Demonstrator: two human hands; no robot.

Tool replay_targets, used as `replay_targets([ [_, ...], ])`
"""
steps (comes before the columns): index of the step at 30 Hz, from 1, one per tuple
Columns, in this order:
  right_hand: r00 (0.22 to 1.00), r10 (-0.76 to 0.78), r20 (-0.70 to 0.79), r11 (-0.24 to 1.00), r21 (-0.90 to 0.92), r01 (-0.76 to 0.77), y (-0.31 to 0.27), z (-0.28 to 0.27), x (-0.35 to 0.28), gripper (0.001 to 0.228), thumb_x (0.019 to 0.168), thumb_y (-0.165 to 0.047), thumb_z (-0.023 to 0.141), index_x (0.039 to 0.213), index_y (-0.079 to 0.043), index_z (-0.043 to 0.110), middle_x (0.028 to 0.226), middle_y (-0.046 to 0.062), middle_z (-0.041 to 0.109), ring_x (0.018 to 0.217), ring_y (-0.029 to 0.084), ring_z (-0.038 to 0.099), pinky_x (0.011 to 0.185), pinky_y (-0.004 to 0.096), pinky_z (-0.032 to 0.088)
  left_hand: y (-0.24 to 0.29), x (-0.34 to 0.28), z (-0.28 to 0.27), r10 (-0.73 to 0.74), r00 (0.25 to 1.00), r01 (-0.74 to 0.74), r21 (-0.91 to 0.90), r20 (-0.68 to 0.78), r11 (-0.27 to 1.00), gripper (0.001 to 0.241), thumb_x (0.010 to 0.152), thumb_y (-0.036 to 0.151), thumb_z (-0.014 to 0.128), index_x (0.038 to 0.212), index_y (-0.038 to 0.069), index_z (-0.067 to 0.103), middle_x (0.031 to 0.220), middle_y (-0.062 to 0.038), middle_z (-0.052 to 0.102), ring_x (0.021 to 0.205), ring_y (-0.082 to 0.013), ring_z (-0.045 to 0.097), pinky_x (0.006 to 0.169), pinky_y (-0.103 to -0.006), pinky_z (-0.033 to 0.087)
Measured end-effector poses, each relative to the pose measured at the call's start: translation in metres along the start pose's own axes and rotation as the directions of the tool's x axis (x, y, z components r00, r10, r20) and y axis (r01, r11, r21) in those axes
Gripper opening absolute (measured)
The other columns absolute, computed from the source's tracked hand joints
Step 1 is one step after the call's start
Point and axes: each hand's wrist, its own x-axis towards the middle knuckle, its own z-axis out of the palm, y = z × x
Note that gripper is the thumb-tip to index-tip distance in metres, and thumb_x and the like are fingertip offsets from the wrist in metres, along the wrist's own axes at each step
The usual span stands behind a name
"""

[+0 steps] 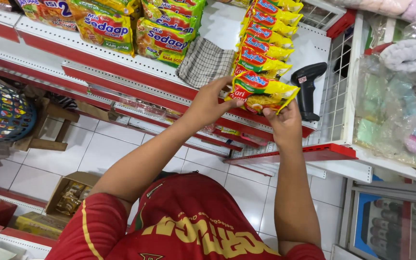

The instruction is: Clean noodle packages with a cloth and scan them using a handheld scanner.

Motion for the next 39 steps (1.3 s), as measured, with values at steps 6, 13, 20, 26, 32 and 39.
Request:
replay_targets([
  [6,0.975,-0.218,-0.048,0.738,-0.661,0.133,0.004,-0.004,0.018,0.039,0.095,-0.013,0.084,0.122,0.003,0.061,0.119,0.015,0.063,0.101,0.017,0.068,0.082,0.03,0.056,0.006,0.025,0.007,-0.173,0.978,0.16,0.115,0.116,0.98,0.038,0.085,0.03,0.082,0.106,0.002,0.067,0.088,-0.018,0.073,0.083,-0.0369,0.07,0.073,-0.0465,0.054],
  [13,0.977,-0.077,-0.199,0.778,-0.625,-0.066,0.015,0.006,0.032,0.045,0.086,-0.012,0.088,0.121,0.0,0.062,0.098,0.008,0.073,0.078,0.01,0.065,0.067,0.025,0.054,-0.011,0.037,0.013,-0.116,0.99,0.087,0.29,0.082,0.953,0.031,0.083,0.023,0.081,0.095,0.0,0.065,0.09,-0.018,0.07,0.086,-0.04,0.068,0.074,-0.0515,0.052],
  [20,0.961,-0.151,-0.233,0.758,-0.651,-0.038,0.023,0.004,0.044,0.056,0.084,-0.014,0.092,0.123,0.002,0.055,0.101,0.01,0.077,0.08,0.01,0.069,0.07,0.025,0.056,-0.018,0.045,0.018,-0.175,0.981,0.133,0.372,0.08,0.919,0.029,0.084,0.023,0.08,0.095,0.002,0.064,0.095,-0.016,0.07,0.091,-0.0384,0.067,0.077,-0.0511,0.053],
  [26,0.956,-0.178,-0.232,0.723,-0.69,-0.032,0.022,0.008,0.045,0.057,0.084,-0.016,0.093,0.122,0.002,0.054,0.101,0.012,0.076,0.079,0.013,0.071,0.071,0.027,0.057,-0.011,0.045,0.019,-0.216,0.975,0.185,0.373,0.045,0.909,0.033,0.085,0.024,0.079,0.103,0.003,0.062,0.097,-0.015,0.07,0.093,-0.0384,0.067,0.076,-0.0511,0.053],
  [32,0.946,-0.243,-0.212,0.719,-0.694,0.029,0.028,0.01,0.034,0.063,0.086,-0.014,0.093,0.13,-0.001,0.048,0.111,0.013,0.072,0.086,0.016,0.069,0.075,0.03,0.057,-0.011,0.035,0.018,-0.176,0.984,0.173,0.302,-0.017,0.937,0.055,0.081,0.02,0.083,0.124,0.003,0.053,0.11,-0.019,0.065,0.099,-0.0406,0.066,0.082,-0.0493,0.054],
  [39,0.942,-0.263,-0.21,0.7,-0.714,0.036,0.023,0.018,0.02,0.079,0.086,-0.018,0.094,0.144,-0.002,0.043,0.126,0.014,0.061,0.096,0.018,0.062,0.082,0.033,0.054,-0.017,0.027,0.012,-0.018,0.997,0.035,0.246,-0.072,0.969,0.066,0.08,0.014,0.084,0.134,0.003,0.047,0.122,-0.02,0.059,0.11,-0.0393,0.063,0.091,-0.0452,0.053],
])
